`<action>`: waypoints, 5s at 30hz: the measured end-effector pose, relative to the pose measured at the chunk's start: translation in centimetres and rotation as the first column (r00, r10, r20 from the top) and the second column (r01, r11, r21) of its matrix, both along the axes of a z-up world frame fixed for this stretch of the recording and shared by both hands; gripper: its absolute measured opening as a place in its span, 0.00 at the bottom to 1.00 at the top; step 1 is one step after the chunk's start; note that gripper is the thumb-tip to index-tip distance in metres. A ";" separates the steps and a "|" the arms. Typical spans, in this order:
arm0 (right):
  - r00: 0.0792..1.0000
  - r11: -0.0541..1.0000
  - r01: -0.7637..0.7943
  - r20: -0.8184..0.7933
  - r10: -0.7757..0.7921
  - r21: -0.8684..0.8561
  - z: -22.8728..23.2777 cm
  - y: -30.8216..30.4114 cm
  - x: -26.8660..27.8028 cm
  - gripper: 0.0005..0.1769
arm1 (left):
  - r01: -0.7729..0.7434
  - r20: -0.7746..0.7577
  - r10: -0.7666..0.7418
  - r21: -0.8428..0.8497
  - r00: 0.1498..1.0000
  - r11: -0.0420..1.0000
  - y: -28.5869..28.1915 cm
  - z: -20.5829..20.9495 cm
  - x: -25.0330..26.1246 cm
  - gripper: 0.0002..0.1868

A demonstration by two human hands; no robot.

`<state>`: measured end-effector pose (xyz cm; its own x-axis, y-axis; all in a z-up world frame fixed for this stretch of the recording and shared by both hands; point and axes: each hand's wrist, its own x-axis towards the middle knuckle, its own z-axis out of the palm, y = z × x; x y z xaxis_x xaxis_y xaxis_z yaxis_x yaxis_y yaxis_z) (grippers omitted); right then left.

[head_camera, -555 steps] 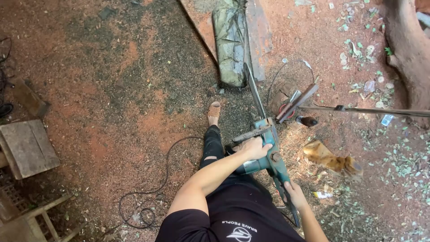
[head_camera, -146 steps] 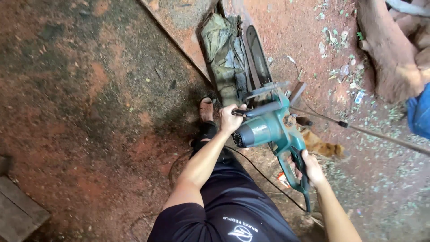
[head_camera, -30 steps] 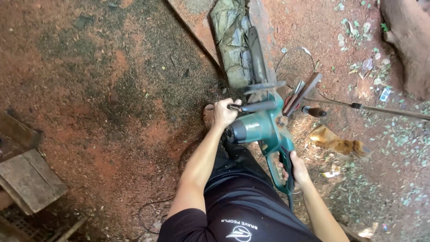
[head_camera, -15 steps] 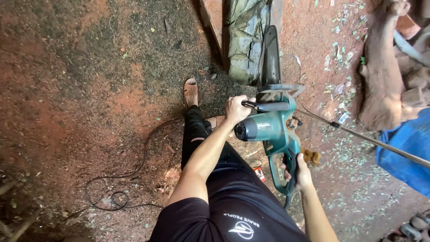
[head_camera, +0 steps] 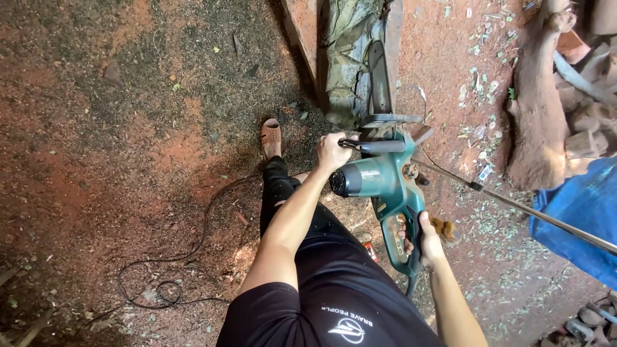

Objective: Using an electric chainsaw to cut through a piece of wood on the ground.

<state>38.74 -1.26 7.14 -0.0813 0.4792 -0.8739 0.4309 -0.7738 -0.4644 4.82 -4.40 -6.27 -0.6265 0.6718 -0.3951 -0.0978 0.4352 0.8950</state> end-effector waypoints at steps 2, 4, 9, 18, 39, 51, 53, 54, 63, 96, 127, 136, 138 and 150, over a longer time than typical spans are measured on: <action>1.000 1.000 -0.002 0.003 0.002 0.014 -0.7 -0.2 0.6 0.49 | 0.015 -0.003 -0.015 -0.011 1.000 1.000 -0.2 0.5 -0.4 0.22; 1.000 1.000 -0.009 0.004 0.009 0.029 -1.0 -0.1 0.7 0.48 | 0.025 -0.007 -0.026 -0.022 1.000 0.999 -0.3 1.4 -1.0 0.23; 1.000 0.999 -0.003 0.018 0.002 0.033 0.6 0.4 -1.2 0.47 | 0.058 0.028 -0.056 -0.105 0.998 0.993 0.2 1.1 -1.3 0.20; 0.999 0.999 -0.027 -0.017 0.027 0.017 0.6 0.8 -1.4 0.48 | 0.082 0.041 -0.076 -0.192 0.996 0.978 1.4 1.0 -1.3 0.19; 0.996 0.996 -0.073 -0.063 0.069 -0.052 -1.1 3.0 2.2 0.49 | 0.125 0.043 -0.117 -0.301 0.992 0.945 3.1 1.6 0.4 0.14; 0.998 0.997 -0.052 -0.021 0.051 -0.054 4.3 -0.5 0.3 0.46 | 0.164 0.019 -0.164 -0.058 0.986 0.985 -0.5 2.7 0.3 0.22; 0.999 0.997 -0.006 -0.038 0.003 -0.071 4.2 -1.1 -0.6 0.46 | 0.199 0.024 -0.198 -0.036 0.980 0.979 0.0 3.3 -1.2 0.21; 0.997 0.997 0.026 -0.067 -0.032 -0.077 4.2 -1.4 -0.8 0.46 | 0.219 0.014 -0.219 -0.005 0.976 0.976 0.3 3.6 -1.6 0.21; 0.996 0.994 0.087 0.007 -0.087 -0.068 1.5 -1.3 -2.3 0.53 | 0.246 0.145 -0.218 -0.218 0.965 0.944 2.1 2.3 -4.5 0.07; 0.991 0.998 -0.022 -0.133 0.013 -0.066 6.3 -2.6 10.0 0.57 | 0.082 -0.081 -0.077 0.068 0.994 0.994 -1.5 7.2 6.6 0.22; 0.989 0.989 -0.057 -0.144 0.037 -0.133 -3.4 1.0 11.8 0.51 | 0.036 0.008 -0.035 -0.255 0.999 0.966 -1.9 4.3 7.8 0.20; 0.992 0.994 -0.054 -0.120 0.043 -0.094 -4.5 1.3 12.4 0.50 | 0.006 -0.006 -0.007 -0.226 1.000 0.974 -1.9 2.7 7.9 0.20; 0.994 0.993 -0.052 -0.096 0.042 -0.109 -4.1 1.3 11.9 0.49 | -0.008 -0.016 0.004 -0.210 1.000 0.978 -2.1 2.4 8.0 0.20; 0.990 0.993 -0.110 -0.093 0.105 -0.053 -3.2 1.8 11.4 0.49 | -0.050 0.005 0.052 -0.198 0.999 0.979 -3.0 1.0 9.4 0.21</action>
